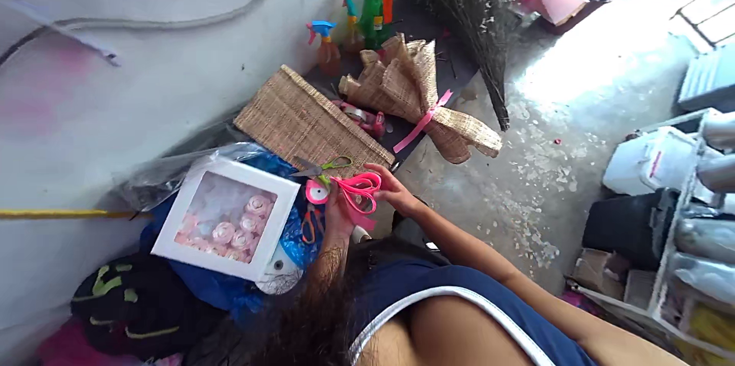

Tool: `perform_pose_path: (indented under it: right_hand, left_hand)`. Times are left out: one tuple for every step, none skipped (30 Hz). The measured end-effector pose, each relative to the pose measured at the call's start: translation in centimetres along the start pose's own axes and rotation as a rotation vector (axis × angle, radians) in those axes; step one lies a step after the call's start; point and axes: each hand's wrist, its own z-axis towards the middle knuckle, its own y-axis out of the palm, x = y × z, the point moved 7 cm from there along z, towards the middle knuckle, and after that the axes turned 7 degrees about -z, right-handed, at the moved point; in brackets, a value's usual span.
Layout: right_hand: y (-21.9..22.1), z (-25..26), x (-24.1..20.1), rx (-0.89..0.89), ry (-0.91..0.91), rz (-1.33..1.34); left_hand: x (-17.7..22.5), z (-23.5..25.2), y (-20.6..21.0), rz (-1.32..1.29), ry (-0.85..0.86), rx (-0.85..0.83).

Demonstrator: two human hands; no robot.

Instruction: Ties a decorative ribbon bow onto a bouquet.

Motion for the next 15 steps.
perform_pose_path:
  right_hand:
    - [-1.1,-0.4,-0.7,0.022,-0.012,-0.041]
    - [-2.4,-0.7,-1.4,0.063,-0.033,-0.079]
    - [-3.9,-1.1,-2.0,0.112,-0.061,-0.111]
    - [-5.5,-1.4,-2.7,0.158,-0.095,-0.151]
    - [-7.2,-1.7,-3.3,0.216,-0.129,-0.196]
    - [-9.0,-1.9,-3.9,0.286,-0.152,-0.240]
    - [-11.0,-2.2,-4.4,0.353,-0.143,-0.272]
    - [-13.1,-2.4,-4.7,0.401,-0.134,-0.296]
    - [-15.5,-2.4,-5.1,0.430,-0.138,-0.314]
    - [-18.0,-2.3,-5.7,0.466,-0.141,-0.347]
    - [-20.5,-2.1,-6.5,0.496,-0.118,-0.414]
    - [-22.9,-1.6,-7.2,0.512,-0.069,-0.523]
    - [-25.3,-1.0,-7.8,0.502,-0.006,-0.666]
    - [-27.3,-0.2,-8.2,0.462,0.057,-0.798]
    - [-29.3,0.9,-8.3,0.420,0.106,-0.896]
  left_hand:
    - [-1.3,0.8,1.1,0.007,-0.057,-0.019]
    - [-2.6,1.5,2.2,0.024,-0.110,-0.041]
    - [-4.0,2.3,3.4,0.053,-0.145,-0.068]
    - [-5.5,3.1,4.7,0.058,-0.186,-0.105]
    - [-7.2,3.7,6.2,0.030,-0.238,-0.155]
    - [-8.9,4.5,7.7,-0.005,-0.289,-0.202]
    - [-10.8,5.3,8.8,-0.034,-0.338,-0.234]
    - [-12.8,6.4,9.5,-0.045,-0.368,-0.243]
    - [-14.8,7.6,10.2,-0.045,-0.403,-0.262]
    - [-16.5,8.9,10.8,-0.029,-0.432,-0.286]
    - [-17.7,9.9,11.8,0.057,-0.436,-0.258]
    - [-18.2,10.8,13.2,0.224,-0.418,-0.181]
    - [-18.4,11.8,14.4,0.439,-0.388,-0.128]
    - [-19.0,13.7,14.5,0.614,-0.352,-0.144]
    - [-19.9,16.5,13.6,0.804,-0.304,-0.159]
